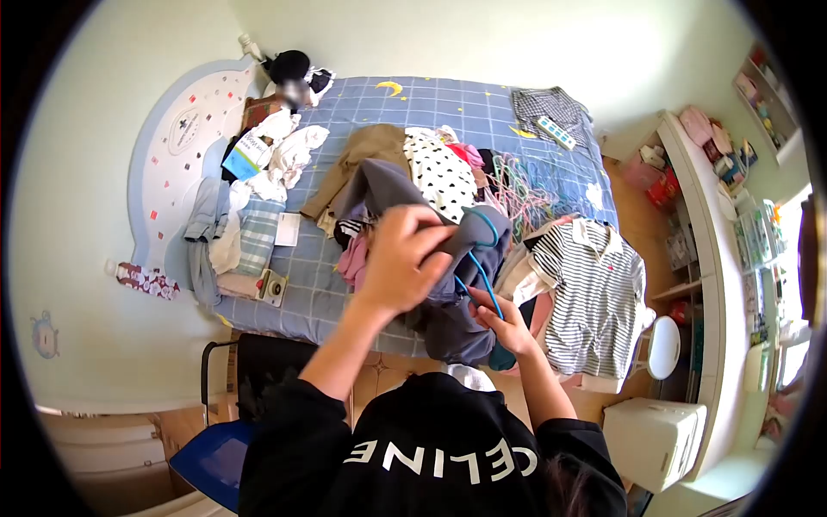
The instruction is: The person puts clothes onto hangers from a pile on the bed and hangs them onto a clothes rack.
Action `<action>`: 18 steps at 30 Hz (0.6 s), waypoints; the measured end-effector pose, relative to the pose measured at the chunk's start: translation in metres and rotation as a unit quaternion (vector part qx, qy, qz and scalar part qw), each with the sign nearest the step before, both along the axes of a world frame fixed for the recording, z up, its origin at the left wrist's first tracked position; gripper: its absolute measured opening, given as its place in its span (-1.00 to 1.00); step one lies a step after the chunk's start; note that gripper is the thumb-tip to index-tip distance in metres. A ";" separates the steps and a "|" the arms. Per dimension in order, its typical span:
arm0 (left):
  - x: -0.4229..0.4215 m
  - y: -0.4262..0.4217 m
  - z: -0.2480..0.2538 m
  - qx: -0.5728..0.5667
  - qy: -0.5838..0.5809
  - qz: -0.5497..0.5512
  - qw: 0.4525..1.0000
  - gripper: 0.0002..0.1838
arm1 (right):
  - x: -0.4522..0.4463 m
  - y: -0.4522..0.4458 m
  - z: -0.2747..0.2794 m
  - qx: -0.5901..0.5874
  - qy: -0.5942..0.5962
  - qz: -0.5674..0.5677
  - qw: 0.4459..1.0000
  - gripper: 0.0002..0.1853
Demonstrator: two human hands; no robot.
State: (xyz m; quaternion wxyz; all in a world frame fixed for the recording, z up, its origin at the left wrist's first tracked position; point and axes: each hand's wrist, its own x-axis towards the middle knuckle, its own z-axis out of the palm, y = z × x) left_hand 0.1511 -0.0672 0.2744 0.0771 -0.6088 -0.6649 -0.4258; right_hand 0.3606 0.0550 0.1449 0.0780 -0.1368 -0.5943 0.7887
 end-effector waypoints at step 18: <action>-0.015 -0.056 0.063 0.113 0.235 -0.098 0.960 -0.64 | -0.005 -0.049 -0.019 0.171 -0.075 -0.189 0.964 -0.29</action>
